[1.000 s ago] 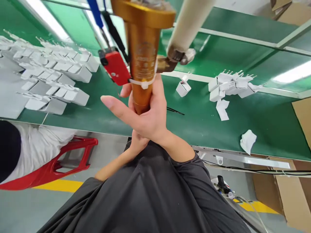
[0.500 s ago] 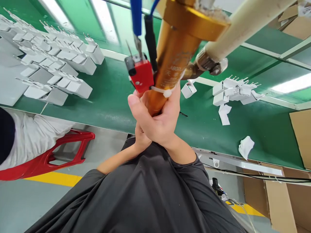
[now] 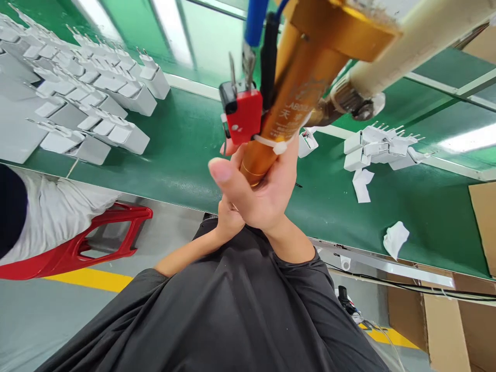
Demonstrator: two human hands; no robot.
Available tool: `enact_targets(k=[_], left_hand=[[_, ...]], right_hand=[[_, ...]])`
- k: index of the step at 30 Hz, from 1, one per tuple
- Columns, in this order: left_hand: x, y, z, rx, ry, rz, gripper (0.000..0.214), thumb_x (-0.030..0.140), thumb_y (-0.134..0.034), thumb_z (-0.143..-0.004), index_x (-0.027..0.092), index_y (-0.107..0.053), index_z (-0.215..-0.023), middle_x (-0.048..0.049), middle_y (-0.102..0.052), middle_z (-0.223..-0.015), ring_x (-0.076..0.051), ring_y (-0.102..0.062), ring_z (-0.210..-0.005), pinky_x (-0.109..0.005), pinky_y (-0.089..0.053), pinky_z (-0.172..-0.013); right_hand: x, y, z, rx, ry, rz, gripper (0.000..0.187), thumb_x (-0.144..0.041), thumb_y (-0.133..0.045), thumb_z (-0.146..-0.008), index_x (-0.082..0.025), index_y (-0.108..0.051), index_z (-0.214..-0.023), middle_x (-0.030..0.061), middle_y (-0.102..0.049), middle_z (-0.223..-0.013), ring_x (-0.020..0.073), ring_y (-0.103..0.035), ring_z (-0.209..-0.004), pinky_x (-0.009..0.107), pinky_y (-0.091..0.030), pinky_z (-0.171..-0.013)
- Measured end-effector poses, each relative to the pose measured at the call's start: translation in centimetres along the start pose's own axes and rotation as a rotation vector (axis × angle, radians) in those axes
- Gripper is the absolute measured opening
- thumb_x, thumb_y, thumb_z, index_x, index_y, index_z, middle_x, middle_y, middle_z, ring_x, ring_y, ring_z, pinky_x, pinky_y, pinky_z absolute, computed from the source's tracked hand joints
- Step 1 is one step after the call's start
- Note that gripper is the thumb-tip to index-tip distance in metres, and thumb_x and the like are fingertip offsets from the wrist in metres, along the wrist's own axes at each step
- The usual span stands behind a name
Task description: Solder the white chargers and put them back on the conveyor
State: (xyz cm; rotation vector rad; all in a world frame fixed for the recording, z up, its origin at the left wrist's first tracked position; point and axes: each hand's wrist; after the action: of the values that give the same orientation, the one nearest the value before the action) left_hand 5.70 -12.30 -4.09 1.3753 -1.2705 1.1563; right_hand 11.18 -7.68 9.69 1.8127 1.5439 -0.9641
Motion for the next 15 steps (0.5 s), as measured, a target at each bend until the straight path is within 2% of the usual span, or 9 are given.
enact_targets(k=[3, 6, 8, 11, 15], left_hand=[[0.3, 1.3, -1.2, -0.030, 0.010, -0.041, 0.041, 0.041, -0.075, -0.075, 0.019, -0.058, -0.106, -0.0019, -0.071, -0.089, -0.014, -0.066, -0.075, -0.023, -0.052, -0.067], [1.0, 3.7, -2.3, -0.081, 0.073, -0.039, 0.045, 0.041, -0.074, -0.077, 0.018, -0.061, -0.113, -0.0042, -0.072, -0.100, -0.016, -0.068, -0.085, -0.024, -0.054, -0.074], [1.6, 5.4, -2.8, -0.129, 0.114, -0.026, 0.046, 0.044, -0.074, -0.077, 0.018, -0.063, -0.113, -0.0048, -0.073, -0.098, -0.018, -0.069, -0.086, -0.025, -0.055, -0.075], [2.6, 7.3, -3.0, -0.173, 0.157, -0.021, 0.045, 0.048, -0.073, -0.077, 0.017, -0.065, -0.109, -0.0045, -0.074, -0.091, -0.019, -0.070, -0.082, -0.025, -0.055, -0.071], [3.4, 8.2, -3.0, -0.182, 0.168, -0.044, 0.042, 0.048, -0.073, -0.077, 0.019, -0.067, -0.108, -0.0023, -0.072, -0.086, -0.017, -0.068, -0.075, -0.024, -0.053, -0.067]], right_hand=[[0.3, 0.9, -0.3, -0.039, -0.039, -0.009, 0.034, -0.061, -0.049, -0.085, -0.034, -0.046, -0.104, -0.0023, -0.054, -0.078, 0.0119, -0.054, -0.051, 0.030, -0.053, -0.049], [0.9, 2.6, -0.4, 0.018, -0.016, -0.076, 0.021, -0.042, -0.057, -0.083, -0.030, -0.052, -0.099, -0.0045, -0.054, -0.077, 0.0053, -0.040, -0.039, 0.022, -0.038, -0.035], [1.4, 4.1, -0.3, 0.070, -0.010, -0.060, 0.023, -0.035, -0.061, -0.079, -0.030, -0.055, -0.101, -0.0052, -0.056, -0.077, 0.0045, -0.039, -0.039, 0.019, -0.031, -0.031], [2.4, 6.8, -0.1, 0.147, -0.056, 0.000, 0.028, -0.030, -0.063, -0.076, -0.029, -0.058, -0.104, -0.0053, -0.058, -0.075, 0.0045, -0.038, -0.038, 0.018, -0.030, -0.029], [3.5, 10.3, -0.3, 0.188, -0.107, 0.027, 0.031, -0.023, -0.064, -0.072, -0.023, -0.058, -0.102, -0.0048, -0.061, -0.073, 0.0048, -0.040, -0.035, 0.020, -0.030, -0.027]])
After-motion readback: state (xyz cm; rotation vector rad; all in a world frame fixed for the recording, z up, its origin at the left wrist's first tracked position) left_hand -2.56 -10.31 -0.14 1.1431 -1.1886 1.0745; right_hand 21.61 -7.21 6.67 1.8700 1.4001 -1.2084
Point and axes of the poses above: each hand's wrist, its own z-axis away from the middle knuckle, its own y-axis out of the back of the hand, x = y × z
